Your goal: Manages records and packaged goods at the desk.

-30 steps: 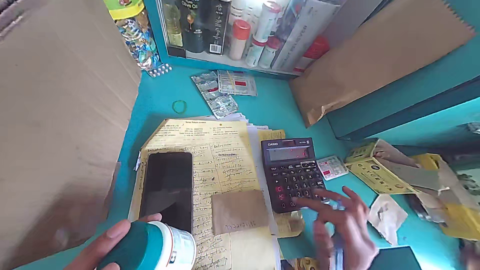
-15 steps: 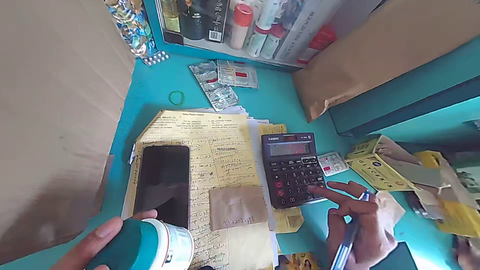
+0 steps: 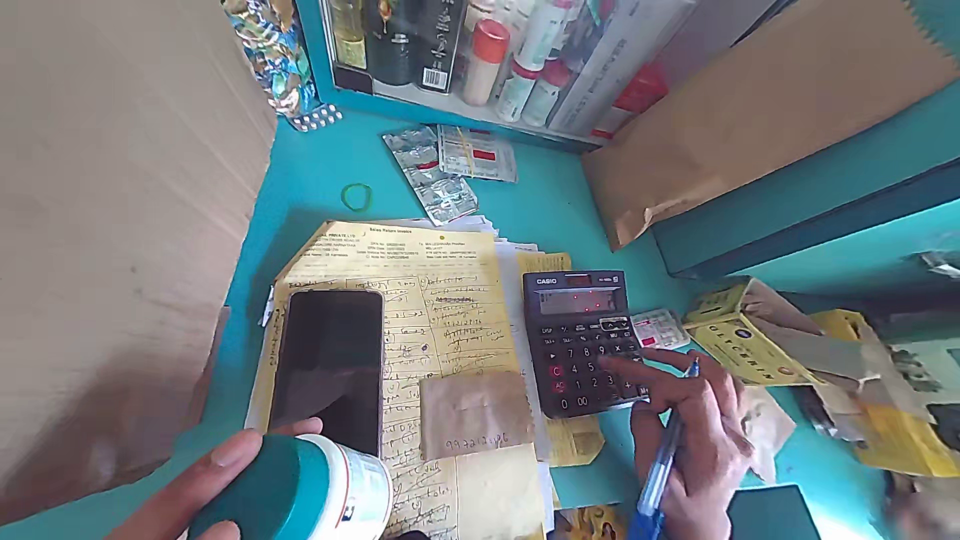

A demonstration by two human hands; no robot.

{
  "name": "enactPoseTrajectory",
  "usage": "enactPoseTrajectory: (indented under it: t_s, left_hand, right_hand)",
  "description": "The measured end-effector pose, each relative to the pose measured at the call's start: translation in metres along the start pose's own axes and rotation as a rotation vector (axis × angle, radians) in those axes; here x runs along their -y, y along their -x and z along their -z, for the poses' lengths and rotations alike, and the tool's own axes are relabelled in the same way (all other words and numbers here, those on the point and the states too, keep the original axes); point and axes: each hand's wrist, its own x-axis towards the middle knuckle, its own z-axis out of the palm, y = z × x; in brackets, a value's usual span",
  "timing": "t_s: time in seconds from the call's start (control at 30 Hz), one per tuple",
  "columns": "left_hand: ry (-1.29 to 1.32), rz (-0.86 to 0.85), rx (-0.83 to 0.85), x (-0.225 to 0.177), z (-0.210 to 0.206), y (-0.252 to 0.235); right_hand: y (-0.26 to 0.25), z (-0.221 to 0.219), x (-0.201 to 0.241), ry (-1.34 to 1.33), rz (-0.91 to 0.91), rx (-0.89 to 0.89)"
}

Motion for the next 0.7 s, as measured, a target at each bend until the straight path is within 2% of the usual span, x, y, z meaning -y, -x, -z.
enactPoseTrajectory:
  t_s: [0.1, 0.37, 0.47, 0.6, 0.7]
  left_hand:
    - [-0.012, 0.007, -0.010, -0.005, -0.003, -0.003]
    - [0.034, 0.035, -0.020, 0.000, -0.004, 0.005]
    - [0.074, -0.012, 0.002, 0.004, -0.002, 0.001]
    - [0.095, -0.037, 0.021, 0.018, 0.005, 0.021]
    - [0.095, 0.001, 0.028, 0.015, 0.004, 0.020]
  right_hand:
    - [-0.004, -0.006, 0.002, 0.020, -0.016, 0.050]
    - [0.004, -0.001, 0.002, 0.006, 0.000, 0.023]
    - [0.004, 0.007, -0.008, -0.058, -0.051, -0.076]
    - [0.005, 0.007, -0.024, -0.186, -0.119, -0.249]
    - [0.011, 0.000, -0.031, -0.156, -0.150, -0.221]
